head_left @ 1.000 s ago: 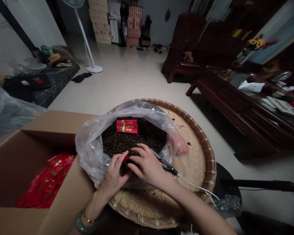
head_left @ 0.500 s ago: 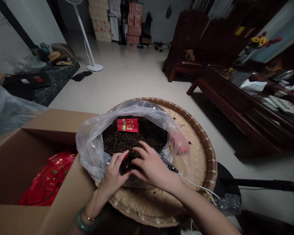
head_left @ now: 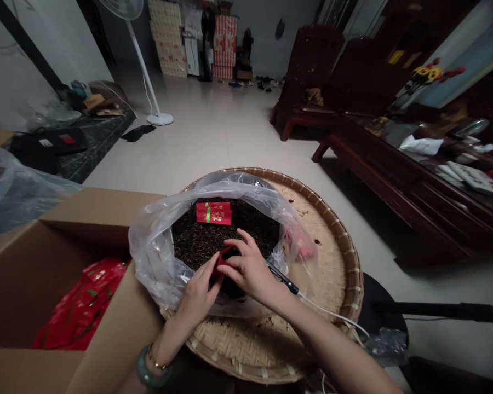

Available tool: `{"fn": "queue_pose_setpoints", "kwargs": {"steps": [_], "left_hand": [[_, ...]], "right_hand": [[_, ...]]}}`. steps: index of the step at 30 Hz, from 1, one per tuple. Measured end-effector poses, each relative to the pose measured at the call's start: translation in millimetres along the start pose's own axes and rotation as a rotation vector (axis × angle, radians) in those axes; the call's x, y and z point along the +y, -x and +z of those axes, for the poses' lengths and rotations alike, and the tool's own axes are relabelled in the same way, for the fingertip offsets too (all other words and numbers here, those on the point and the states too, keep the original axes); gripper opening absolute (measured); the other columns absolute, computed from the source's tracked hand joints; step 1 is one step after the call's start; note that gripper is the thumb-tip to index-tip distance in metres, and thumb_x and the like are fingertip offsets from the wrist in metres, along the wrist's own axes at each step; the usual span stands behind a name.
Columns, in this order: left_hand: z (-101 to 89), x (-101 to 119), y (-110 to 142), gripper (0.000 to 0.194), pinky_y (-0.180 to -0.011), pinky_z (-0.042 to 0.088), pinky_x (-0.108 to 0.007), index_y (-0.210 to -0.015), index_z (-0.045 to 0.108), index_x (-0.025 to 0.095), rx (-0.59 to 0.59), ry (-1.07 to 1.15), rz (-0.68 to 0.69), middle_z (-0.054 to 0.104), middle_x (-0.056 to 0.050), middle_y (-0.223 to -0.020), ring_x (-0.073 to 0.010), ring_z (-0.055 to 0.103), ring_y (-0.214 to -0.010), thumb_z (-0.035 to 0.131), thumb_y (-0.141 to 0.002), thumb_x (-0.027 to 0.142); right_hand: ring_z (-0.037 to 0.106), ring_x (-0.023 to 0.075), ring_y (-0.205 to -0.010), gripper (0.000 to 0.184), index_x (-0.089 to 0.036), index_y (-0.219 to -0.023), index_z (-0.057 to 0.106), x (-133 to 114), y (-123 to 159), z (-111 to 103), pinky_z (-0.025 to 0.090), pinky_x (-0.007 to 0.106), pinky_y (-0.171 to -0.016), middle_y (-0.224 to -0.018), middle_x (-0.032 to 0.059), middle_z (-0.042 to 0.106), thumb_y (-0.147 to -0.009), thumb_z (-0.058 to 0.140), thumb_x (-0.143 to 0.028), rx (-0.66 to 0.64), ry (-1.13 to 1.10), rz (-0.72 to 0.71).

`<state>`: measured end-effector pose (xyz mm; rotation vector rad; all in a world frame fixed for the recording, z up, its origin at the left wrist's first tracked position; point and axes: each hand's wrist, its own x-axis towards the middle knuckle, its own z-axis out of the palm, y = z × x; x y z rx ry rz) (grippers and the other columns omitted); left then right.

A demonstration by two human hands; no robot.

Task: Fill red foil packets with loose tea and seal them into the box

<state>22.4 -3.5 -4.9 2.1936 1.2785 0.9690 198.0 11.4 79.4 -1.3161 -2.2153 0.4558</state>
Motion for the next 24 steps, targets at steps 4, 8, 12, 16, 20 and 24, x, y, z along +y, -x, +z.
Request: {"fn": "queue_pose_setpoints", "kwargs": {"steps": [4, 8, 12, 16, 20, 24], "left_hand": [[0.7, -1, -1, 0.038, -0.081, 0.056, -0.033, -0.117, 0.060, 0.018, 0.001, 0.005, 0.021, 0.071, -0.010, -0.108, -0.0217, 0.069, -0.093, 0.039, -0.086, 0.011], [-3.6, 3, -4, 0.036, -0.073, 0.056, -0.029, -0.108, 0.066, 0.017, -0.017, 0.098, -0.067, 0.075, -0.008, -0.091, -0.0199, 0.070, -0.078, 0.040, -0.084, 0.012], [-4.3, 6, -4, 0.028, -0.063, 0.054, -0.027, -0.099, 0.069, 0.018, -0.005, 0.283, -0.229, 0.075, -0.005, -0.081, -0.0188, 0.067, -0.067, 0.046, -0.084, 0.021], [-2.9, 4, 0, 0.022, -0.064, 0.054, -0.026, -0.092, 0.071, 0.017, 0.039, 0.446, -0.282, 0.075, -0.005, -0.080, -0.0193, 0.068, -0.070, 0.053, -0.080, 0.023], [-6.5, 8, 0, 0.032, -0.079, 0.055, -0.031, -0.103, 0.071, 0.018, 0.030, 0.501, -0.216, 0.074, -0.007, -0.101, -0.0213, 0.069, -0.088, 0.051, -0.078, 0.019], [-10.3, 16, -1, 0.034, -0.080, 0.056, -0.033, -0.103, 0.071, 0.020, 0.029, 0.512, -0.238, 0.074, -0.007, -0.101, -0.0211, 0.070, -0.088, 0.053, -0.074, 0.018]], "right_hand": [[0.028, 0.0294, -0.134, 0.033, -0.019, -0.057, 0.068, 0, -1, -1, 0.030, 0.050, -0.109, -0.121, 0.0071, 0.060, -0.085, 0.060, -0.035, 0.109, -0.115, 0.084], [0.029, 0.0291, -0.134, 0.033, -0.019, -0.058, 0.068, -9, 0, -11, 0.031, 0.051, -0.108, -0.121, 0.0062, 0.061, -0.086, 0.059, -0.032, 0.112, -0.138, 0.096], [0.022, 0.0345, -0.137, 0.029, -0.019, -0.092, 0.071, -25, 8, -42, 0.032, 0.056, -0.107, -0.132, 0.0119, 0.051, -0.079, 0.065, -0.044, -0.022, 0.014, -0.053], [0.017, 0.0369, -0.139, 0.039, -0.018, -0.110, 0.063, -40, 17, -69, 0.034, 0.058, -0.105, -0.138, 0.0151, 0.044, -0.075, 0.072, -0.033, -0.088, 0.252, -0.162], [0.023, 0.0374, -0.138, 0.016, -0.015, -0.095, 0.066, -47, 20, -68, 0.037, 0.056, -0.104, -0.132, 0.0163, 0.050, -0.080, 0.067, -0.020, -0.101, 0.411, -0.195], [0.025, 0.0375, -0.137, 0.007, -0.015, -0.087, 0.067, -46, 20, -53, 0.037, 0.054, -0.105, -0.131, 0.0162, 0.052, -0.082, 0.064, -0.019, -0.148, 0.439, -0.254]]}}
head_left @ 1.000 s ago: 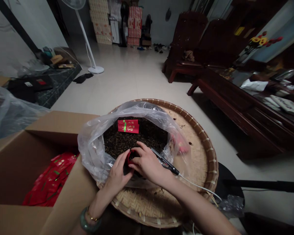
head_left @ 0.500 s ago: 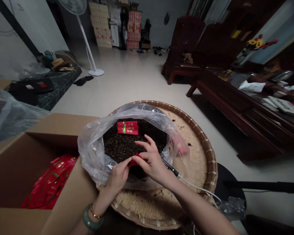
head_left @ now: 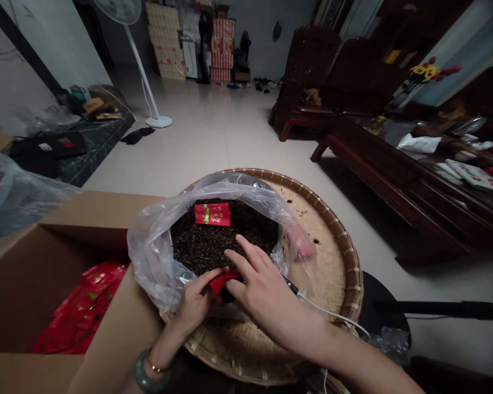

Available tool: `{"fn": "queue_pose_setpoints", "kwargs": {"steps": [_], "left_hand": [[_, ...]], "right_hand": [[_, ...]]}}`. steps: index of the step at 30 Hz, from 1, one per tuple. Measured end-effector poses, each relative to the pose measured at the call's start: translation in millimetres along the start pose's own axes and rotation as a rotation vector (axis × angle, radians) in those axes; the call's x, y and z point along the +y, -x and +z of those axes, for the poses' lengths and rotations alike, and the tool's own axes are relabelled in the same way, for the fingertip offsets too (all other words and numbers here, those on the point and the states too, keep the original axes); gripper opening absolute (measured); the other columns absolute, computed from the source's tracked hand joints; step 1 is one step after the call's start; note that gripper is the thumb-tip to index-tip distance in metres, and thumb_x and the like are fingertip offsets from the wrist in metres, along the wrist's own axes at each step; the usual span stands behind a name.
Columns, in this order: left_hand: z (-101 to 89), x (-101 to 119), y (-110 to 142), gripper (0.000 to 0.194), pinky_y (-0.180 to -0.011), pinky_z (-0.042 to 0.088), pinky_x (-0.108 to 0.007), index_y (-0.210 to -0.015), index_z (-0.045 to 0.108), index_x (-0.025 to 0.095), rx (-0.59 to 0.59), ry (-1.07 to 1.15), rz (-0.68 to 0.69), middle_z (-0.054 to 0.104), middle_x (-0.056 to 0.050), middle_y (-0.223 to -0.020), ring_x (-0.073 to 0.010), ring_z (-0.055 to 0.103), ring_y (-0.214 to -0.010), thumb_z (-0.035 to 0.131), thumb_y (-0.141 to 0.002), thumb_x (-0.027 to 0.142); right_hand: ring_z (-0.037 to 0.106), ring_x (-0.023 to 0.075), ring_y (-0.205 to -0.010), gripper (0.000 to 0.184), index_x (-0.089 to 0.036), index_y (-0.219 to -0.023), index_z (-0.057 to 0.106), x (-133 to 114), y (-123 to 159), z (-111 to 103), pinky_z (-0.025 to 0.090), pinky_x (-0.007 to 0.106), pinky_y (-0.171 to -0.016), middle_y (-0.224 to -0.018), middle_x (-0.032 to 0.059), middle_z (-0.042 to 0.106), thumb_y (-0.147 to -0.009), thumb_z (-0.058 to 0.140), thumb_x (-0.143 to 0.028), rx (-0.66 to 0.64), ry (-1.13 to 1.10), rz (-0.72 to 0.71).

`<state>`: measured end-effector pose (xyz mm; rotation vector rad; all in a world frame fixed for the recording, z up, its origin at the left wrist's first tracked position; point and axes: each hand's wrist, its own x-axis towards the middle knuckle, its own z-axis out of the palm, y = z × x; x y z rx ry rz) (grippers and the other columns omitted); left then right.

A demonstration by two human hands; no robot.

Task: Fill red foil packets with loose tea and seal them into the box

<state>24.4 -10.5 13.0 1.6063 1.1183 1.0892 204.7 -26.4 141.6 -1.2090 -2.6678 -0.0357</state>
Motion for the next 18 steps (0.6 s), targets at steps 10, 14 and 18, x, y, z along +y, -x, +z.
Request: {"fn": "queue_pose_setpoints", "kwargs": {"steps": [10, 14, 18], "left_hand": [[4.9, 9, -7, 0.025, -0.078, 0.053, -0.032, -0.086, 0.074, 0.016, 0.013, 0.024, -0.141, 0.074, -0.007, -0.090, -0.0224, 0.066, -0.083, 0.068, -0.062, 0.023], [6.5, 23, -11, 0.018, -0.054, 0.045, -0.023, -0.064, 0.068, 0.014, -0.110, 0.005, -0.240, 0.065, 0.000, -0.060, -0.0146, 0.055, -0.058, 0.068, -0.065, 0.032], [7.1, 30, -13, 0.025, -0.060, 0.045, -0.024, -0.079, 0.069, 0.013, -0.171, 0.087, -0.351, 0.068, -0.001, -0.071, -0.0159, 0.057, -0.065, 0.069, -0.063, 0.032]], "right_hand": [[0.034, 0.0346, -0.133, 0.012, -0.017, -0.088, 0.069, 10, -6, 14, 0.040, 0.051, -0.102, -0.123, 0.0133, 0.058, -0.084, 0.063, -0.026, 0.046, -0.094, 0.073], [0.036, 0.0327, -0.130, 0.019, -0.017, -0.079, 0.071, 27, -8, 24, 0.038, 0.050, -0.104, -0.117, 0.0112, 0.060, -0.086, 0.060, -0.031, -0.040, -0.244, 0.081], [0.048, 0.0242, -0.116, 0.023, -0.016, -0.074, 0.069, 40, -12, 34, 0.038, 0.040, -0.103, -0.103, 0.0086, 0.063, -0.087, 0.058, -0.032, -0.102, -0.433, 0.077]]}}
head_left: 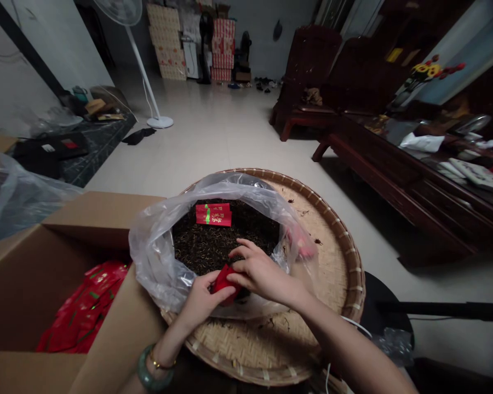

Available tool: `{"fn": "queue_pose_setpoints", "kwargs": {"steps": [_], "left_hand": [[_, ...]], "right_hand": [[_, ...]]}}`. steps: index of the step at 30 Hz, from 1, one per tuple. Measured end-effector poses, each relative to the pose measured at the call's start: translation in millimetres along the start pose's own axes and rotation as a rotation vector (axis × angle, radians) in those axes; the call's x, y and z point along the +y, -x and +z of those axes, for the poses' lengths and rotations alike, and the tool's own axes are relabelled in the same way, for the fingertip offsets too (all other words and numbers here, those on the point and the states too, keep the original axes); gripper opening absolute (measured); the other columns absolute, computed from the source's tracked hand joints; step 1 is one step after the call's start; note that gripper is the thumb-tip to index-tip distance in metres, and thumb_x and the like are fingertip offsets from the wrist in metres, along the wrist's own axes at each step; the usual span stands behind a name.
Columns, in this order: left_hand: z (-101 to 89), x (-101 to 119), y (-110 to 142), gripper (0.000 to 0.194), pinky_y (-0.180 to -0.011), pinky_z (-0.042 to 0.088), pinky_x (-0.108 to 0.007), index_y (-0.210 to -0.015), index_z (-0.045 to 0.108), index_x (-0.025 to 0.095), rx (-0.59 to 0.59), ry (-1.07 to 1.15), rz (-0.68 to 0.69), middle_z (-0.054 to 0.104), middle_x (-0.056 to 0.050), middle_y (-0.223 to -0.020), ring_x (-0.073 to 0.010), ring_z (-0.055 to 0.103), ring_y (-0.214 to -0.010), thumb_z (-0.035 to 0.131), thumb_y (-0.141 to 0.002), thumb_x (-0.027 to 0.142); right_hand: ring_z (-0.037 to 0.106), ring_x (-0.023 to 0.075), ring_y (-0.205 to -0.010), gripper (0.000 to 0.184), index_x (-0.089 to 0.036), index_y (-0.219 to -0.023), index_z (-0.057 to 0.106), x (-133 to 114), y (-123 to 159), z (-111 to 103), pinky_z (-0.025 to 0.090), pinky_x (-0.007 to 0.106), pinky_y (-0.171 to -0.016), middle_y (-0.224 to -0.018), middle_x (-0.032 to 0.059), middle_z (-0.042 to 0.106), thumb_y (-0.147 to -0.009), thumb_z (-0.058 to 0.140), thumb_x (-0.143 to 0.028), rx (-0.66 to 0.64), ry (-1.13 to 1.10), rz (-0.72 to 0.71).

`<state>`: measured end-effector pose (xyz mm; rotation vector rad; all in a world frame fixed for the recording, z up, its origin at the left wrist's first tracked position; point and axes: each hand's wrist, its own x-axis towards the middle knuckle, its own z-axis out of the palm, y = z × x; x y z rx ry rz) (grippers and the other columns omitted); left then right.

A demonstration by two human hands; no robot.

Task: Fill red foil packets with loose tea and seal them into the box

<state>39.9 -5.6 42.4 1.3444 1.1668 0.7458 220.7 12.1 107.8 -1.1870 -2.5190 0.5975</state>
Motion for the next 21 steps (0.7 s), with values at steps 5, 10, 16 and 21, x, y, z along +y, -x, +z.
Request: {"fn": "queue_pose_setpoints", "kwargs": {"steps": [5, 10, 16, 21], "left_hand": [[3.0, 3, -3, 0.034, -0.061, 0.047, -0.027, -0.086, 0.067, 0.012, -0.038, 0.147, -0.096, 0.070, -0.003, -0.073, -0.0174, 0.060, -0.065, 0.070, -0.063, 0.037], [8.4, 9, -7, 0.036, -0.057, 0.046, -0.024, -0.084, 0.066, 0.013, -0.078, 0.275, -0.133, 0.068, -0.002, -0.069, -0.0153, 0.060, -0.061, 0.075, -0.060, 0.038], [5.3, 10, -17, 0.041, -0.052, 0.042, -0.019, -0.083, 0.067, 0.012, -0.078, 0.399, -0.161, 0.068, -0.001, -0.067, -0.0106, 0.056, -0.055, 0.072, -0.066, 0.049], [9.9, 8, -20, 0.042, -0.054, 0.043, -0.021, -0.082, 0.068, 0.012, -0.026, 0.458, -0.185, 0.068, -0.002, -0.066, -0.0116, 0.056, -0.056, 0.072, -0.065, 0.050]], "right_hand": [[0.054, 0.0150, -0.079, 0.020, -0.017, -0.087, 0.062, 1, -2, 2, 0.044, 0.025, -0.068, -0.083, 0.0021, 0.061, -0.078, 0.069, -0.033, 0.181, -0.216, 0.246], [0.048, 0.0094, -0.058, 0.021, -0.016, -0.068, 0.060, 8, -4, 14, 0.032, 0.020, -0.053, -0.061, -0.0034, 0.055, -0.080, 0.066, -0.032, 0.118, -0.367, 0.282], [0.043, 0.0084, -0.053, 0.038, -0.015, -0.058, 0.059, 27, -7, 28, 0.030, 0.019, -0.050, -0.053, -0.0042, 0.050, -0.080, 0.062, -0.046, 0.197, -0.584, 0.265], [0.043, 0.0084, -0.053, 0.032, -0.015, -0.059, 0.062, 32, -6, 31, 0.030, 0.019, -0.050, -0.054, -0.0042, 0.051, -0.080, 0.063, -0.040, 0.249, -0.671, 0.312]]}}
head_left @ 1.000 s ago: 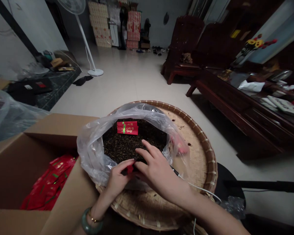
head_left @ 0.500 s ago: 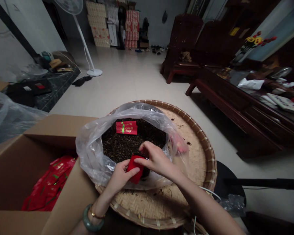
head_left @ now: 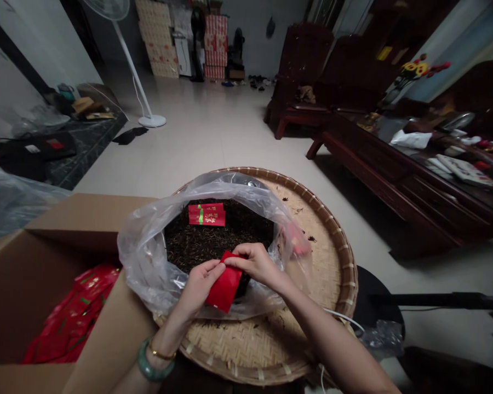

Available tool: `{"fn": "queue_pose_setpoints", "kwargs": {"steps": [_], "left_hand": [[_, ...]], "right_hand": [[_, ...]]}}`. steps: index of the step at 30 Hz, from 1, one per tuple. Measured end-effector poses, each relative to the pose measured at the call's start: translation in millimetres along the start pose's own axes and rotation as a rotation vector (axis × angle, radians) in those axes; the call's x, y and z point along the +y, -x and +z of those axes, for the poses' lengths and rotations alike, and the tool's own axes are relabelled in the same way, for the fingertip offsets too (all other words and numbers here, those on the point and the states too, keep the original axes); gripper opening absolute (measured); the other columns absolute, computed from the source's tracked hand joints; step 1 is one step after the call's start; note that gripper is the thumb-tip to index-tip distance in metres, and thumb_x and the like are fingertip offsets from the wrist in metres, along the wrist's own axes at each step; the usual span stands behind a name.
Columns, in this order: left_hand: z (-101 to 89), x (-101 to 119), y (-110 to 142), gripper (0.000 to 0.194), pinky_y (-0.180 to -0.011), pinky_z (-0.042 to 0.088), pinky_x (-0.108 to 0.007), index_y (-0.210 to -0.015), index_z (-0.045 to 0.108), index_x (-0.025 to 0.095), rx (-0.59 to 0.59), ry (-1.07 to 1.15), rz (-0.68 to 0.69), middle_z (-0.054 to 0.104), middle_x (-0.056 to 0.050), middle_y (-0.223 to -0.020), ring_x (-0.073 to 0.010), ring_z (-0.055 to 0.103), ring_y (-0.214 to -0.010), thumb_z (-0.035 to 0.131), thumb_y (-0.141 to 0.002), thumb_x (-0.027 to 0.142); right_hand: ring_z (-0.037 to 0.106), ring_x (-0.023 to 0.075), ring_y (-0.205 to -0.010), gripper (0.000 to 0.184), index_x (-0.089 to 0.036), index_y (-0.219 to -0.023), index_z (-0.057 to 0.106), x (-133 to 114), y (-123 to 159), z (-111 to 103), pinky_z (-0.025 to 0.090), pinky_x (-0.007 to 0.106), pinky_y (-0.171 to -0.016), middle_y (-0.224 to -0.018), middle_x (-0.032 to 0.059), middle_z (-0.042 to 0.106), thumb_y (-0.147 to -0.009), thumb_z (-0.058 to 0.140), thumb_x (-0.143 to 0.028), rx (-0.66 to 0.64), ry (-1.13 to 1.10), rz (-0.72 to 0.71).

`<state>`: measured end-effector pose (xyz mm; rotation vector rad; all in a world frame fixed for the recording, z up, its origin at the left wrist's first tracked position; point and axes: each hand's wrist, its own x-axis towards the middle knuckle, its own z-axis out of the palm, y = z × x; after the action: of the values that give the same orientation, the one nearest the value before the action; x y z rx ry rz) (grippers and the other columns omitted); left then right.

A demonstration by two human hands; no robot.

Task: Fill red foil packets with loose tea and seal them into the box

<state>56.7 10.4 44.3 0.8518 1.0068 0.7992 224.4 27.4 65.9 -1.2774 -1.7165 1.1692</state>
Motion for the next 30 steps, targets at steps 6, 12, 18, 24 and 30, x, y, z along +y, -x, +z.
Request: {"fn": "queue_pose_setpoints", "kwargs": {"steps": [6, 12, 18, 24, 30], "left_hand": [[4.5, -2, -1, 0.043, -0.054, 0.043, -0.021, -0.081, 0.068, 0.011, 0.065, 0.059, 0.010, 0.069, -0.003, -0.066, -0.0127, 0.058, -0.057, 0.075, -0.062, 0.049], [1.8, -1, -3, 0.048, -0.055, 0.046, -0.022, -0.093, 0.063, 0.014, 0.161, 0.033, 0.094, 0.070, -0.001, -0.069, -0.0139, 0.061, -0.058, 0.076, -0.060, 0.047], [3.2, -1, 1, 0.034, -0.036, 0.031, -0.016, -0.080, 0.062, 0.013, -0.044, 0.270, -0.051, 0.063, 0.001, -0.061, -0.0035, 0.044, -0.035, 0.069, -0.070, 0.045], [3.8, -1, 5, 0.040, -0.042, 0.044, -0.020, -0.080, 0.067, 0.011, -0.197, 0.333, -0.196, 0.067, -0.007, -0.062, -0.0122, 0.058, -0.045, 0.066, -0.071, 0.050], [2.9, 5, 12, 0.055, -0.061, 0.053, -0.027, -0.108, 0.061, 0.014, -0.079, 0.210, -0.075, 0.072, -0.010, -0.092, -0.0215, 0.070, -0.071, 0.076, -0.065, 0.046]], "right_hand": [[0.049, 0.0094, -0.057, 0.021, -0.015, -0.068, 0.068, 4, 0, 5, 0.033, 0.019, -0.052, -0.062, -0.0018, 0.061, -0.077, 0.065, -0.033, 0.052, 0.011, 0.055], [0.048, 0.0093, -0.053, 0.022, -0.016, -0.077, 0.066, 1, 4, 10, 0.036, 0.019, -0.049, -0.060, -0.0022, 0.058, -0.082, 0.058, -0.037, 0.150, -0.053, 0.089], [0.056, 0.0174, -0.101, 0.040, -0.020, -0.113, 0.060, -18, 9, -4, 0.048, 0.026, -0.075, -0.112, 0.0077, 0.059, -0.080, 0.061, -0.043, 0.058, -0.078, -0.167], [0.056, 0.0116, -0.056, 0.027, -0.016, -0.075, 0.066, -7, 5, 1, 0.044, 0.024, -0.054, -0.065, -0.0003, 0.061, -0.072, 0.068, -0.043, 0.028, -0.274, 0.097], [0.051, 0.0092, -0.056, 0.023, -0.017, -0.077, 0.064, -2, 4, 5, 0.041, 0.021, -0.054, -0.063, -0.0028, 0.059, -0.068, 0.072, -0.037, 0.169, -0.272, 0.105]]}}
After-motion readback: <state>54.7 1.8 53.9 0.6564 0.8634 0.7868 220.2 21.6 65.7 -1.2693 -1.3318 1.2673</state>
